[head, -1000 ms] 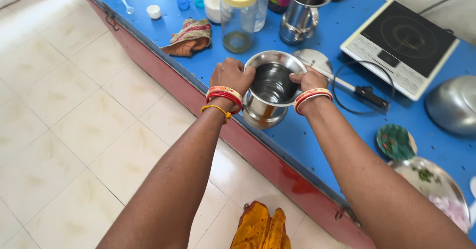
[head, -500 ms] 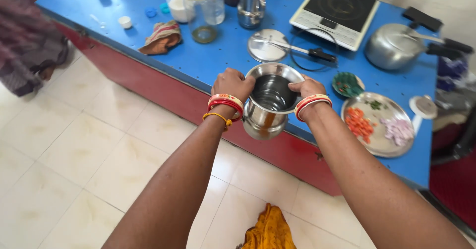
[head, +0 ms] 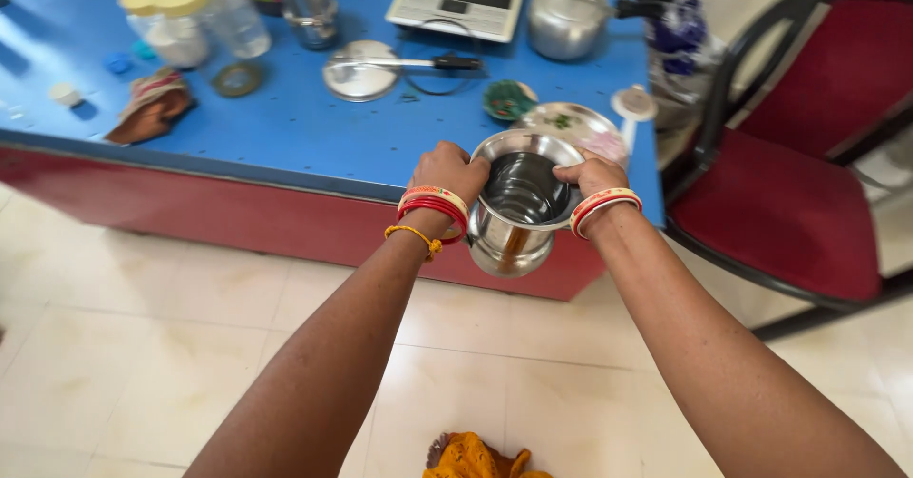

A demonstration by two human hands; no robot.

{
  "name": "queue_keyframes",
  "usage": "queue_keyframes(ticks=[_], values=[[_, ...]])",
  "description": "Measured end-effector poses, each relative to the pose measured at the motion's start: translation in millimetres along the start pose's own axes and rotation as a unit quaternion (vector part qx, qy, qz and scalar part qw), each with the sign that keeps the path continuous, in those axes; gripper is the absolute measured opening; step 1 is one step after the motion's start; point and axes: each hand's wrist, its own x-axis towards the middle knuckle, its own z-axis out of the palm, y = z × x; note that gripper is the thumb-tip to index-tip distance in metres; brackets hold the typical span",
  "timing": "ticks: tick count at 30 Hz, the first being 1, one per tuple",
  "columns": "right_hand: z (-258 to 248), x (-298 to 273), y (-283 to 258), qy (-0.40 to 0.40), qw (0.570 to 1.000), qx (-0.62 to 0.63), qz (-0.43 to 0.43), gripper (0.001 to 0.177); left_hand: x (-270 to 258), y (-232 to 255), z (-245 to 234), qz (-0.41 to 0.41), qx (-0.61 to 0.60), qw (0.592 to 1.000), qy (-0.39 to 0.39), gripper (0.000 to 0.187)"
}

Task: Picking up plates, bowls, cups, and a pitcher from a kitchen counter and placing them on a dining table.

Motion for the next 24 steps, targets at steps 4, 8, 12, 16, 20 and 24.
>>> queue_keyframes(ticks=[4,8,12,16,20,24], values=[[-81,-8,-4,0.035,0.999,0.03,0.001,0.051,-34,55,40,0.033,0.029,0.997,-0.056,0.037],[-160,-34,-16,0.039,0.996,0.077,-0.003,0.046,-61,96,98,0.091,0.018,0.993,-0.08,0.039],[-242,-64,-24,0.121,0.992,0.012,-0.011,0.042,-107,150,146,0.12,0.021,0.983,-0.135,0.041],[-322,-89,-24,0.156,0.986,0.056,-0.014,0.043,-142,193,206,0.161,0.013,0.973,-0.165,0.042],[-395,-113,-21,0.218,0.973,0.073,-0.017,0.045,-184,239,248,0.173,0.017,0.959,-0.224,0.044],[-454,-144,-21,0.275,0.956,0.105,-0.015,0.048,-216,272,298,0.215,0.017,0.944,-0.248,0.043]])
